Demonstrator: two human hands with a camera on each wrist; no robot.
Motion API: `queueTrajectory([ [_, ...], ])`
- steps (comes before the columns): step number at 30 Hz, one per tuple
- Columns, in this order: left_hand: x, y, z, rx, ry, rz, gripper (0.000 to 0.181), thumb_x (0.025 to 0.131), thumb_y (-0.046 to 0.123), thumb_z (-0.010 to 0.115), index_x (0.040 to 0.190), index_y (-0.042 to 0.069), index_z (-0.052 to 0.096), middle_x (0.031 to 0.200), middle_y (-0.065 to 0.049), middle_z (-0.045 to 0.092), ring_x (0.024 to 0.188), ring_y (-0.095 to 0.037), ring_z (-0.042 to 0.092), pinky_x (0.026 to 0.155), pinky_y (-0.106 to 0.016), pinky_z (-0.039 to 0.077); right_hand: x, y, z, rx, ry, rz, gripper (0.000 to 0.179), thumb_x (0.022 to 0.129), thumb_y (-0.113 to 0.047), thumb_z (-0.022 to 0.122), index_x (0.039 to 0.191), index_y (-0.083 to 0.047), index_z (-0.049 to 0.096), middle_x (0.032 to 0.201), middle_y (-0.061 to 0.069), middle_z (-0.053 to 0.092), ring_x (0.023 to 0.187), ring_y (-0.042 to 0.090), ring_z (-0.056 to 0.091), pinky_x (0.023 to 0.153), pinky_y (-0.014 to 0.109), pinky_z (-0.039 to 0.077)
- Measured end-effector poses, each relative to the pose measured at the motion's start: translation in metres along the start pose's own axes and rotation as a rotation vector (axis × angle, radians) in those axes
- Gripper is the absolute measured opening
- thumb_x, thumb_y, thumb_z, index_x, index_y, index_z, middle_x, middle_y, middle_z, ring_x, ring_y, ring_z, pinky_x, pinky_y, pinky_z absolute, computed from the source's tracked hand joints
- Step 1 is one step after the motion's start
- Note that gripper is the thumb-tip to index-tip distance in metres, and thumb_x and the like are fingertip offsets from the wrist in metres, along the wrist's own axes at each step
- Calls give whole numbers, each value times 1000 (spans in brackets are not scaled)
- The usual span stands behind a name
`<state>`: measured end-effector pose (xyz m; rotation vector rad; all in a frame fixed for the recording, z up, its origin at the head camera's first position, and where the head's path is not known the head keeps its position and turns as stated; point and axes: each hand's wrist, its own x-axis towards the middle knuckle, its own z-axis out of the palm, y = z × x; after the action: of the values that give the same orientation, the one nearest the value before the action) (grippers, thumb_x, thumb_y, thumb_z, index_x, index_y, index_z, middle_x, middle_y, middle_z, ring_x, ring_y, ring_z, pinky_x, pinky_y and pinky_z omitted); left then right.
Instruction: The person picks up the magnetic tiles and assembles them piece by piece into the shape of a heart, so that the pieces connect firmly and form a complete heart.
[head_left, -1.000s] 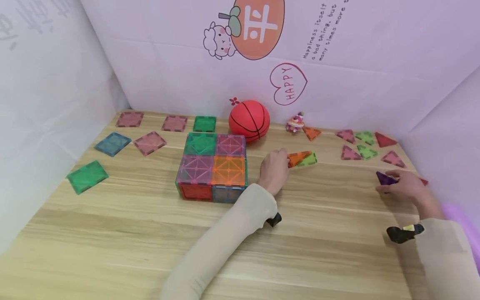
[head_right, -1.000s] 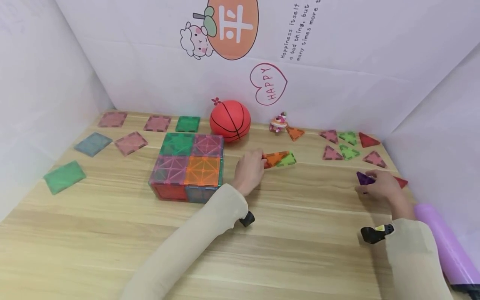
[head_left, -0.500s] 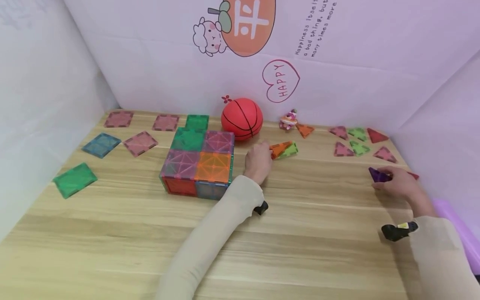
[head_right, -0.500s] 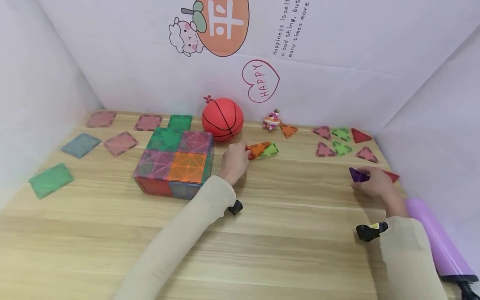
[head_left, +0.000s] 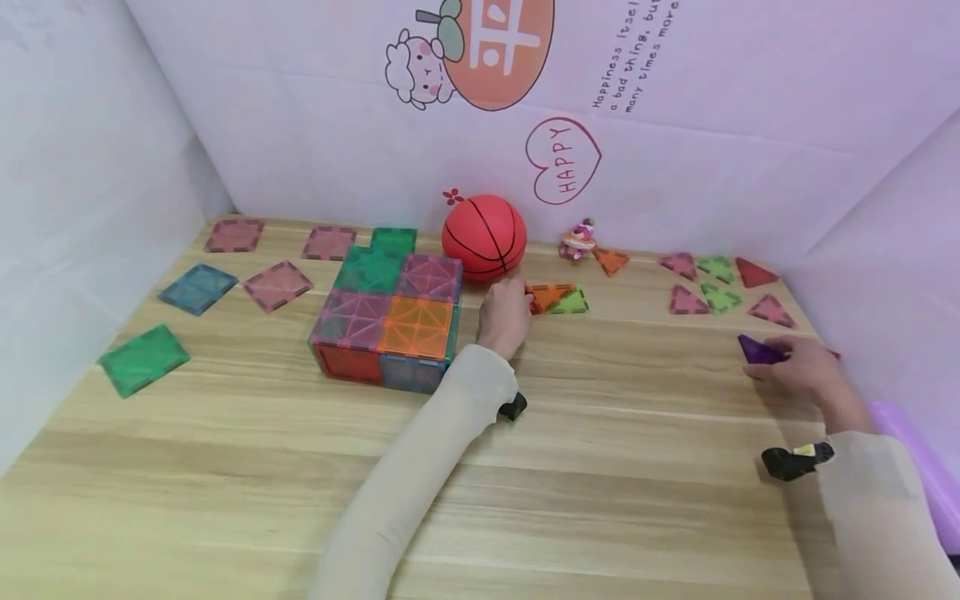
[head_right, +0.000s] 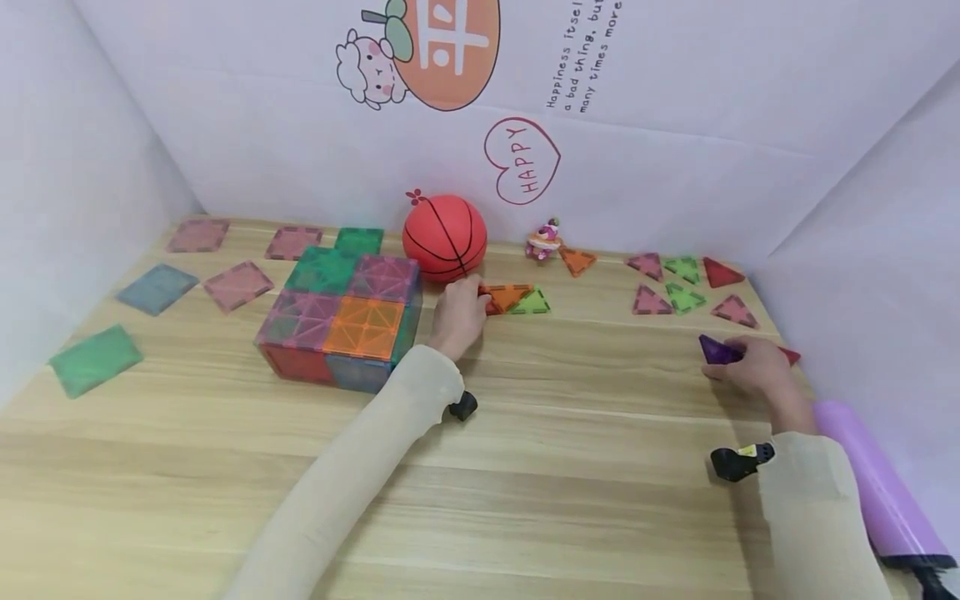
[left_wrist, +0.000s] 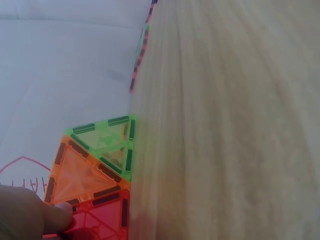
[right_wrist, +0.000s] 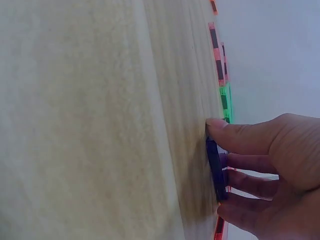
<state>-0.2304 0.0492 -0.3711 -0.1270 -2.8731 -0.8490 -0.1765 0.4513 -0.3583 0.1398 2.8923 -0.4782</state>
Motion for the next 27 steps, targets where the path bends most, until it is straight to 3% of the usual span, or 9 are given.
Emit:
queueTrajectory([
  [4, 0, -1, 0, -42, -9, -9, 20, 95, 21, 58, 110, 8, 62, 106, -8, 66, 100, -20, 63, 84, -33, 54, -2, -4, 1, 11, 49, -6, 79, 82, -40, 72, 129, 16, 42, 123, 47, 41, 102, 54, 46, 79, 53, 43],
  [8, 0, -2, 0, -71, -24, -5, 20, 96, 21, 57, 109, 7, 62, 106, -9, 65, 101, -21, 62, 84, -33, 53, -5, -13, 7, 28, 154, -90, 49, 81, -19, 73, 115, 12, 57, 111, 43, 51, 94, 49, 52, 70, 39, 41],
  [13, -1, -1, -2, -72, -37, -18, 20, 96, 20, 57, 109, 6, 63, 106, -9, 64, 99, -21, 62, 85, -34, 52, -14, -42, 22, 62, 238, -246, 26, 82, -5, 69, 106, 5, 65, 110, 36, 59, 99, 48, 54, 78, 50, 41],
  [15, -2, -1, -2, -78, -40, -22, 20, 96, 19, 58, 110, 6, 63, 108, -9, 62, 100, -21, 61, 87, -34, 52, -20, -60, 28, 80, 246, -290, 25, 82, -1, 67, 106, 4, 65, 108, 33, 61, 99, 46, 56, 78, 47, 42],
  [21, -6, 0, -3, -74, -3, -13, 25, 95, 19, 57, 116, 5, 56, 114, -12, 54, 101, -23, 59, 88, -35, 52, -39, -109, 46, 175, 231, -373, 29, 78, 5, 69, 106, 5, 62, 99, 27, 66, 90, 38, 63, 67, 23, 45],
  [27, -24, 6, -11, -12, 58, 83, 28, 96, 17, 54, 120, 3, 50, 116, -13, 49, 101, -23, 57, 79, -32, 55, -55, -152, 64, 300, 220, -416, 20, 76, 5, 73, 93, 1, 63, 89, 18, 68, 78, 22, 65, 61, 17, 49],
])
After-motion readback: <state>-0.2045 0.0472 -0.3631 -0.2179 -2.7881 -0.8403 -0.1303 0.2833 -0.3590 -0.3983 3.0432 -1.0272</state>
